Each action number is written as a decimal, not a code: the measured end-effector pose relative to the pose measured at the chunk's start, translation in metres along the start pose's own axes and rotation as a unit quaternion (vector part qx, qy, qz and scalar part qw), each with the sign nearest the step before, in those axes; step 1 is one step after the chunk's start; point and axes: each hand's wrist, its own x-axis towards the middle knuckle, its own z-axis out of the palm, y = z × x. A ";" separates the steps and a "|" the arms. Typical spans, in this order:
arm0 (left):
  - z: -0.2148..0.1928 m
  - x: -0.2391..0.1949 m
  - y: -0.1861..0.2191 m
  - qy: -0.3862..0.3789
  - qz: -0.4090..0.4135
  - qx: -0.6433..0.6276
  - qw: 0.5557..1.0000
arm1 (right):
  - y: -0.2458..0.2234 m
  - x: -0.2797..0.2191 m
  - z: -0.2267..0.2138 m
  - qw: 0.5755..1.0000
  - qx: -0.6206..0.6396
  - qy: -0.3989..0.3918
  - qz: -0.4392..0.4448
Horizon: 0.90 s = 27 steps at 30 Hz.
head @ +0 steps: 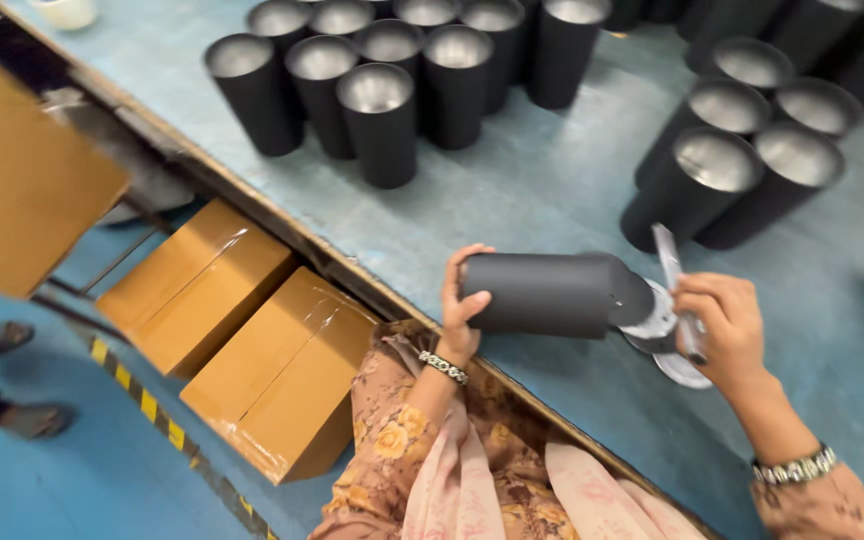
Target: The person assembles cylindrical light fixture housings by hand, placing metal plates and components into the housings and using a plastic tube as a pressing tool.
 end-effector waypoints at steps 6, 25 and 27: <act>0.002 -0.001 0.004 0.006 -0.007 0.057 0.998 | -0.001 -0.032 -0.002 0.995 0.023 0.052 0.082; 0.059 0.093 0.083 -0.085 0.141 0.620 0.767 | 0.031 -0.101 0.000 0.895 0.167 0.261 0.321; 0.081 0.107 0.087 -0.137 0.121 0.692 0.699 | 0.027 -0.099 -0.002 0.898 0.159 0.264 0.314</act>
